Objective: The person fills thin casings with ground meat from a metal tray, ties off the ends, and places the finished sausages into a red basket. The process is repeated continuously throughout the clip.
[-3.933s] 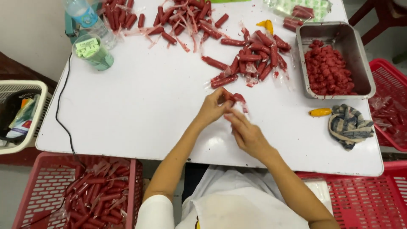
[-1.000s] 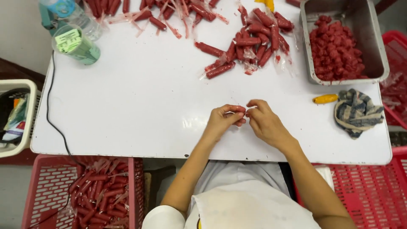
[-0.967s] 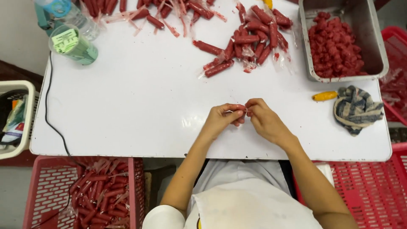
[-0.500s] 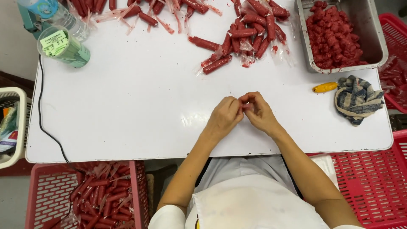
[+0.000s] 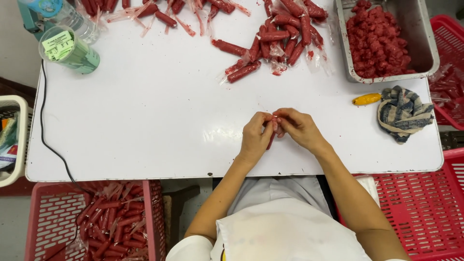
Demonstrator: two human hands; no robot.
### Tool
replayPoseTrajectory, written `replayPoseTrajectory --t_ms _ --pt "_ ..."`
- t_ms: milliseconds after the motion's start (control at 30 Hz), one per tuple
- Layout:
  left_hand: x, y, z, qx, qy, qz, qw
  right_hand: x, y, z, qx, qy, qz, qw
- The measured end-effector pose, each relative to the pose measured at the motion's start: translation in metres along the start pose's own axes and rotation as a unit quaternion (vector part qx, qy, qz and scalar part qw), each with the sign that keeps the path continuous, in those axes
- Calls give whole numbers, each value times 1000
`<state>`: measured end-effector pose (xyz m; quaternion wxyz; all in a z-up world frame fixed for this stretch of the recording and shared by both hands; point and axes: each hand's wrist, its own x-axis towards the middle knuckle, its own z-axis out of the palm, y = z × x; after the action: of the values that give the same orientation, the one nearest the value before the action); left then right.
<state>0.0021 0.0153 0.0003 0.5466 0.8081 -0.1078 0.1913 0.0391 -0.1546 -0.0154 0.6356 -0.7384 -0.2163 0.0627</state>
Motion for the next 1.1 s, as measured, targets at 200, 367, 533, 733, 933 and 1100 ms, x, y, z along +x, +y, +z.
replayPoseTrajectory --t_ms 200,367,533,733,933,1100 --pt "-3 -17 -3 166 -50 102 980 0 -10 -4 -185 -5 -113 976" --pt "3 2 -13 106 -56 138 983 -6 27 21 2 106 43 993" --pt "-1 -4 -1 30 -5 73 997 3 -3 34 74 142 147 976" --pt "7 9 11 -52 1 -100 994 14 19 21 -123 149 -1 981" --pt "2 -18 13 3 -37 -97 995 42 0 27 76 271 98 954" --pt "-7 -56 -21 -192 -59 -332 922 98 52 4 -65 195 27 978"
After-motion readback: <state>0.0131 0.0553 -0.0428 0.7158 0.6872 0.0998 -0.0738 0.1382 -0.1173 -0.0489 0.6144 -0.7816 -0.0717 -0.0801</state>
